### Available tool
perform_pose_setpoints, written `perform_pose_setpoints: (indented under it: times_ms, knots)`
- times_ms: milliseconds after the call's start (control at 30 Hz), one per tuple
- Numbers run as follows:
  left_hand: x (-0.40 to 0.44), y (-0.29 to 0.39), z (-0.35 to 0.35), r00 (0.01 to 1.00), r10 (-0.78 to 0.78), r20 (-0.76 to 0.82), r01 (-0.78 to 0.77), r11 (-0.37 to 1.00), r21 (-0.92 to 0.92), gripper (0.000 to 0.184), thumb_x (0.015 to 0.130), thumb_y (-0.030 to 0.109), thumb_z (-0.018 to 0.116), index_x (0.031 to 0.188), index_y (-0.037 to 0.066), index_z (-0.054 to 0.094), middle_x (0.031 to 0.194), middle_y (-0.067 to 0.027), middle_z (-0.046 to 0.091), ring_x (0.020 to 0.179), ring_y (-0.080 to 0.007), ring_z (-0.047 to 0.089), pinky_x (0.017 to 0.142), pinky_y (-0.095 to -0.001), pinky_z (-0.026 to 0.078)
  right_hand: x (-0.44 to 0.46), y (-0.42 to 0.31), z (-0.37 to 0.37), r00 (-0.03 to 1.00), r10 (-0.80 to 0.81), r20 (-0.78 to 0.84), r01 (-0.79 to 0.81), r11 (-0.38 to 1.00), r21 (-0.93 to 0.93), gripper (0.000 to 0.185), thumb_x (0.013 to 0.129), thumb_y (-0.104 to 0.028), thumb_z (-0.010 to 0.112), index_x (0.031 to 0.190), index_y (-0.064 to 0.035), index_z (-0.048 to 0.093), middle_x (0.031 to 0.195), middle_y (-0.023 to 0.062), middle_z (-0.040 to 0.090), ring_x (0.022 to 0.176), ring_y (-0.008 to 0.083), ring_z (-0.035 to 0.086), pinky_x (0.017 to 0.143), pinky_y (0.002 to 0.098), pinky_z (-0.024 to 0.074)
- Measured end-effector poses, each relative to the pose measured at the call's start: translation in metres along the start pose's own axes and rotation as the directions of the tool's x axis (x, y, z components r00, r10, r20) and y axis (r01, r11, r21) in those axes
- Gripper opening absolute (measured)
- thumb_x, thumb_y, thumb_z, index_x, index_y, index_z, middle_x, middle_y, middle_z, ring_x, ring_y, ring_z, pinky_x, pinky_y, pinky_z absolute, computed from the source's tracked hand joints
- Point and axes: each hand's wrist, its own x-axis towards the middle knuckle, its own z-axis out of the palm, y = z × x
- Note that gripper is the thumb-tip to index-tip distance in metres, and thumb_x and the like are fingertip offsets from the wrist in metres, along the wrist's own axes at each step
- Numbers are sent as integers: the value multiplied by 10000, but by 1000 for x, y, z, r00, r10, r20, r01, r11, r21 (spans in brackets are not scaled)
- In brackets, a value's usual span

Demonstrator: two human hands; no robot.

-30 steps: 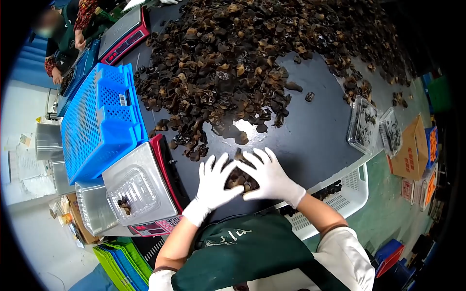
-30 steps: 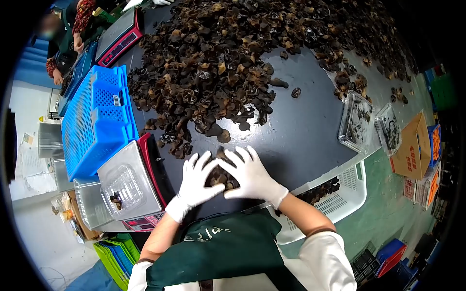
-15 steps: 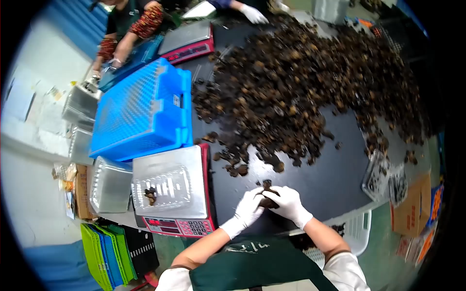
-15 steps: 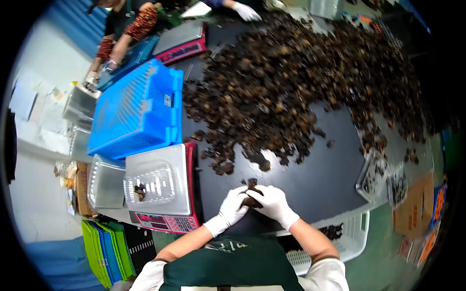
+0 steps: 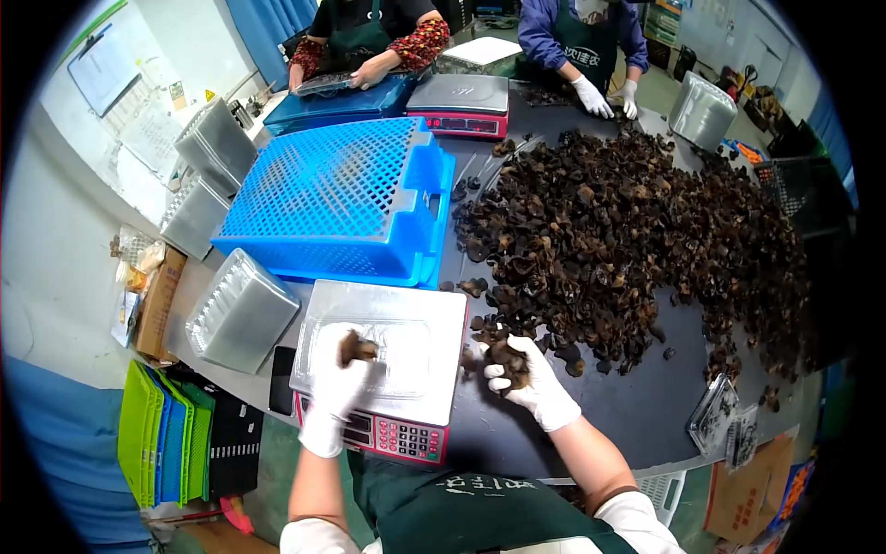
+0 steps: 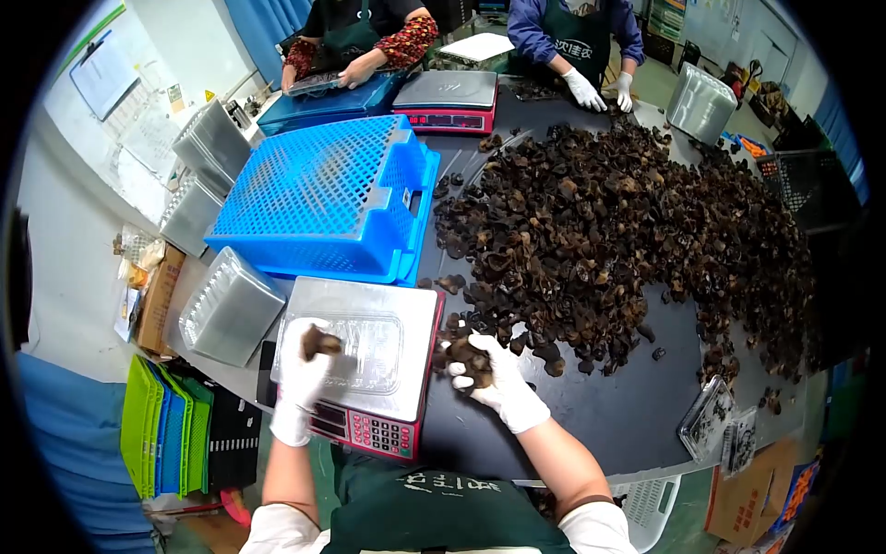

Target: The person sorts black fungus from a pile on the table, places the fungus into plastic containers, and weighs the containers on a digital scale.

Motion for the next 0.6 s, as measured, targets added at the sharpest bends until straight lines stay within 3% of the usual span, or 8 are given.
perform_pose_setpoints:
  times_ms: [67, 167, 233, 300, 367, 467, 533, 600]
  knots:
    - [19, -4, -48, 982, -156, 108, 166, 983, -84, 355, 731, -104, 473, 1065, 15, 487, 887, -112, 590, 837, -172, 632, 724, -327, 550, 15, 2, 14, 994, 84, 66, -85, 996, 5, 376, 851, -275, 635, 1155, -66, 560, 971, 74, 590, 716, 165, 519, 519, 245, 413]
    - [28, -12, -63, 918, 273, 289, -393, 729, 560, 322, 649, -14, 529, 970, 1, 558, 957, -163, 545, 918, -332, 556, 832, -404, 462, 26, 8, 59, 990, 43, 132, -9, 970, -243, 438, 826, -248, 626, 1188, -28, 512, 964, 109, 570, 676, 192, 517, 490, 244, 387]
    - [22, -35, -53, 915, 280, 290, -395, 764, 511, 333, 663, 21, 577, 996, 9, 567, 1040, -180, 536, 990, -342, 537, 898, -399, 436, 48, 14, 57, 983, 26, 182, 72, 856, -513, 425, 831, -206, 629, 1196, -2, 550, 991, 113, 619, 763, 172, 593, 594, 245, 474]
    - [15, -37, -33, 913, 280, 298, -400, 760, 513, 350, 674, 18, 602, 1022, 19, 569, 1114, -186, 516, 1059, -345, 516, 933, -394, 423, 48, 25, 98, 972, -51, 229, 220, 540, -812, 396, 837, -161, 644, 1188, 13, 588, 1088, 119, 639, 868, 138, 621, 723, 244, 505]
    - [10, -40, -22, 916, 312, 253, -400, 765, 505, 455, 674, 1, 607, 1119, 16, 515, 1177, -193, 483, 1090, -350, 500, 954, -399, 412, 65, 40, 95, 869, -62, 490, 492, 15, -870, 379, 813, -132, 648, 1178, -38, 605, 1066, 117, 657, 937, 172, 626, 801, 309, 508]
    - [2, -32, -18, 936, 319, 149, -351, 803, 481, 549, 688, 19, 599, 1218, 12, 456, 1270, -199, 440, 1171, -358, 461, 1012, -403, 376, 78, 71, 71, 688, -14, 726, 627, -492, -604, 287, 764, -279, 657, 985, -96, 648, 1099, 121, 585, 1040, 328, 530, 903, 440, 427]
    - [-5, -32, -26, 931, 320, 174, -364, 801, 474, 475, 749, 93, 609, 1201, 19, 480, 1275, -200, 453, 1173, -358, 462, 1019, -420, 365, 69, 79, 66, 688, 48, 724, 552, -684, -478, 336, 764, -334, 664, 1011, -109, 637, 1175, 130, 545, 1108, 372, 472, 926, 483, 397]
    - [-8, -26, -25, 918, 298, 261, -394, 612, 686, 402, 796, 146, 600, 1169, 25, 511, 1274, -201, 473, 1172, -360, 463, 1021, -429, 361, 58, 81, 71, 668, -18, 744, 565, -638, -523, 377, 756, -357, 670, 1037, -110, 626, 1237, 147, 514, 1167, 402, 424, 959, 506, 367]
